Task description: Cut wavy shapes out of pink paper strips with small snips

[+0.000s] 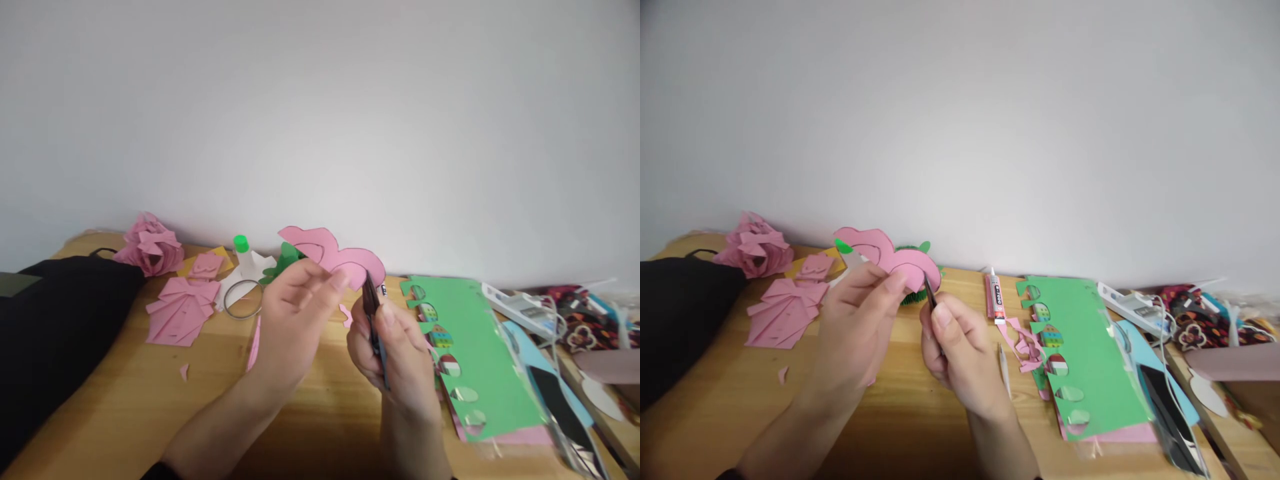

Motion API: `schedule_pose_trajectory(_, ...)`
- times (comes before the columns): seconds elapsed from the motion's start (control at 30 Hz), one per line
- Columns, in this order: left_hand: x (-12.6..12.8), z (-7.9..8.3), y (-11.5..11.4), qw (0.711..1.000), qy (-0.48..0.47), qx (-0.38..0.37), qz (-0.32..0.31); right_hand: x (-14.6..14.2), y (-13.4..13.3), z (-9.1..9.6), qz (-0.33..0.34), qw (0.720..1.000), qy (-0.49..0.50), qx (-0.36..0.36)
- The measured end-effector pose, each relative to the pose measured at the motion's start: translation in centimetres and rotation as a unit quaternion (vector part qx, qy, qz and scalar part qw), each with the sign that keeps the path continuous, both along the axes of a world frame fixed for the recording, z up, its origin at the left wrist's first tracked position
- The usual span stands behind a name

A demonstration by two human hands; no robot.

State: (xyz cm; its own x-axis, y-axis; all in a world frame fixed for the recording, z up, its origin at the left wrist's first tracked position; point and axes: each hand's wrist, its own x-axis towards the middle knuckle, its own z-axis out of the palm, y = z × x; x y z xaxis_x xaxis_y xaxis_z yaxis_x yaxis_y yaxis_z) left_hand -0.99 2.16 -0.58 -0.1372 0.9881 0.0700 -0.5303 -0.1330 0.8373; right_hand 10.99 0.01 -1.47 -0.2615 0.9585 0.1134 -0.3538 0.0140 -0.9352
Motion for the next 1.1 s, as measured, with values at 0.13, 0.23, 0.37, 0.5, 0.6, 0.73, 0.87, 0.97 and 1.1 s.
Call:
schedule_pose_trajectory(0.13, 0.3, 0.1, -0.2, 1.000, 0.018, -0.003, -0.011, 0.0, 0.0, 0.0, 0.001, 1.000, 0.007, 0.000)
schedule_pose_trajectory(0.23, 0.1, 0.3, -0.2, 0.999, 0.042, 0.001, -0.009, 0.2, 0.0, -0.1, 0.013, 1.000, 0.012, 0.000)
schedule_pose_trajectory(0.37, -0.6, 0.5, -0.1, 0.994, 0.106, 0.017, -0.004, 0.6, 0.0, -0.3, 0.016, 1.000, 0.009, -0.002)
schedule_pose_trajectory(0.5, -1.1, 0.4, 0.0, 0.991, 0.131, 0.036, -0.016, 0.9, 0.1, -0.3, 0.023, 1.000, 0.000, -0.007)
schedule_pose_trajectory(0.6, -1.1, 0.4, 0.0, 0.991, 0.123, 0.036, -0.027, 0.9, 0.1, -0.2, 0.022, 1.000, 0.002, -0.010)
schedule_pose_trajectory(0.73, -1.0, 0.4, -0.1, 0.993, 0.114, 0.029, -0.018, 0.8, 0.1, -0.1, 0.026, 1.000, 0.010, -0.015)
schedule_pose_trajectory(0.87, -0.9, 0.4, -0.1, 0.994, 0.105, 0.018, -0.024, 0.7, 0.1, 0.0, 0.026, 0.999, 0.010, -0.021)
schedule_pose_trajectory(0.97, -0.9, 0.5, -0.2, 0.993, 0.109, 0.015, -0.032, 0.6, 0.1, 0.0, 0.027, 0.999, 0.009, -0.019)
schedule_pose_trajectory(1.1, -0.9, 0.6, -0.2, 0.994, 0.107, 0.017, -0.029, 0.6, 0.1, 0.1, 0.027, 0.999, 0.006, -0.020)
